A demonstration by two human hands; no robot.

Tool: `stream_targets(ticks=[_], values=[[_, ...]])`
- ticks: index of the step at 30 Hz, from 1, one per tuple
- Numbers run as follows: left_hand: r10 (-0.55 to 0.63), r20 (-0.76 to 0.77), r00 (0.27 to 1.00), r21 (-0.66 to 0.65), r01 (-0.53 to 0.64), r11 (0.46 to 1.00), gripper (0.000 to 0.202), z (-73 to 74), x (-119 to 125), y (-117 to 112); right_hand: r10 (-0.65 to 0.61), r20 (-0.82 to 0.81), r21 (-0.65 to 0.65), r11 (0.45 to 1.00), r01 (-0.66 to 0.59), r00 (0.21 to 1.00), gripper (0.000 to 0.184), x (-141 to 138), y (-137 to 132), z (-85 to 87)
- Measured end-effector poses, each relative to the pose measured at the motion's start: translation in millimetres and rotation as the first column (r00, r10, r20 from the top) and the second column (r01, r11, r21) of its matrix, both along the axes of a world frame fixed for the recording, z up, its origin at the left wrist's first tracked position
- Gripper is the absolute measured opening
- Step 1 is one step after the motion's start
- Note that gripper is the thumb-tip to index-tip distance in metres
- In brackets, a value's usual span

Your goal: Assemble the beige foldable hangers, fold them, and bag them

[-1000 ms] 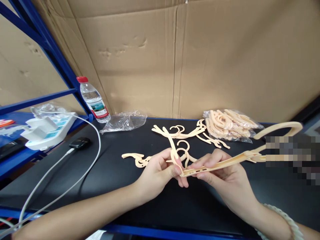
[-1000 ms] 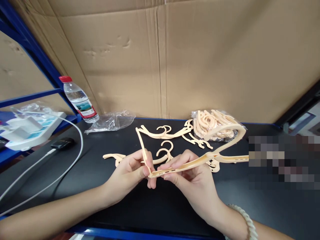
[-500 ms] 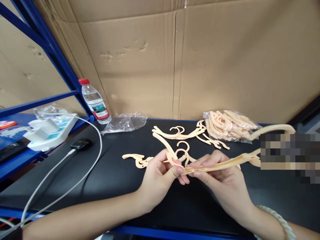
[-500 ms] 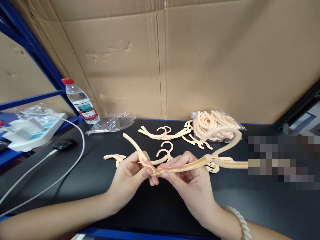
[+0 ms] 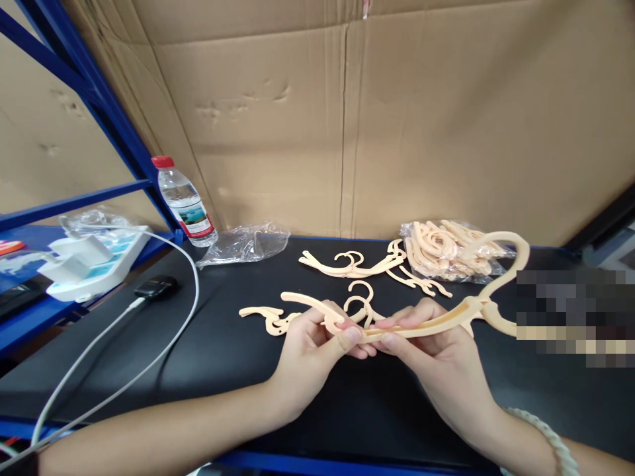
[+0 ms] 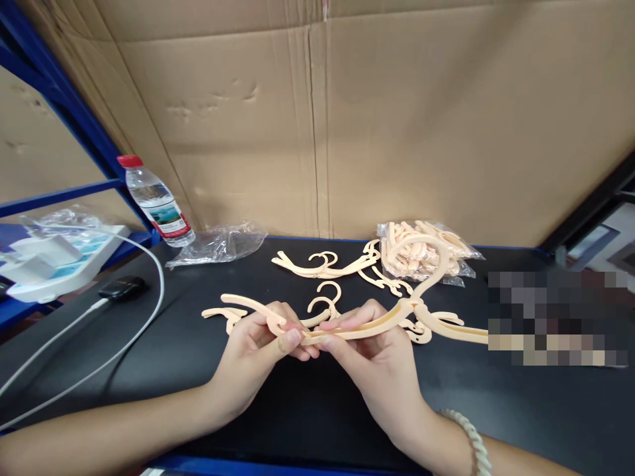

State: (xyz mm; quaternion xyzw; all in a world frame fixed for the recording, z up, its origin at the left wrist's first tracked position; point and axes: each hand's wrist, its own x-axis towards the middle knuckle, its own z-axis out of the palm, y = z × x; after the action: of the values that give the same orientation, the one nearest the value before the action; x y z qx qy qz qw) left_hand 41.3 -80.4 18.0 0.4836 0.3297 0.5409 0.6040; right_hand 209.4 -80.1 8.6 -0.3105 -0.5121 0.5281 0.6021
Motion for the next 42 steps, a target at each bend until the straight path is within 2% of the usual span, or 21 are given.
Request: stream_targets(ticks=[5,10,13,16,21,25,31,35,39,42], values=[[0.041,-0.013,0.999,0.041,-0.04,0.998,0.021,-1.0,3,0,0.021,-0.037,-0.084,0.996,-0.024,0.999,0.022,0,3,-1.8],[0.04,-0.071,0.997,-0.032,-0.043,0.999,0.024,0.7,0,3,0.085,-0.044,-0.143,0.986,-0.09,0.995,0.023,0,10,-3.1],[0.065,-0.089,0.994,-0.038,-0.069,0.997,0.021,5.5,-7,8,0.098,-0.007,-0.122,0.988,-0.098,0.995,0.023,3,12,-1.1],[0.169,-0.064,0.984,0.002,-0.169,0.986,0.023,13.2,-14,14,0.028,-0.046,-0.121,0.992,-0.033,0.999,0.036,8,13,4.3],[0.291,0.034,0.956,-0.013,-0.291,0.957,0.033,23.8,-23,22,-0.082,-0.26,-0.222,0.975,0.023,0.962,0.033,21,20,14.3],[0.337,0.076,0.938,-0.029,-0.336,0.942,0.037,25.8,-28,29,-0.2,-0.373,-0.269,0.958,0.101,0.906,0.033,35,30,23.3],[0.358,0.121,0.926,0.01,-0.362,0.932,0.039,25.7,-39,41,-0.387,-0.48,-0.414,0.891,0.186,0.787,0.02,60,42,35.3],[0.36,0.15,0.921,0.032,-0.368,0.929,0.037,26.3,-47,46,-0.401,-0.483,-0.381,0.897,0.226,0.778,0.025,76,48,34.1],[0.358,0.154,0.921,0.018,-0.365,0.931,0.039,29.0,-52,47,-0.392,-0.38,-0.328,0.904,0.275,0.838,0.015,93,49,24.9],[0.357,0.137,0.924,-0.07,-0.351,0.934,0.032,32.8,-57,48,-0.39,-0.269,-0.316,0.899,0.302,0.88,0.012,105,48,16.5]])
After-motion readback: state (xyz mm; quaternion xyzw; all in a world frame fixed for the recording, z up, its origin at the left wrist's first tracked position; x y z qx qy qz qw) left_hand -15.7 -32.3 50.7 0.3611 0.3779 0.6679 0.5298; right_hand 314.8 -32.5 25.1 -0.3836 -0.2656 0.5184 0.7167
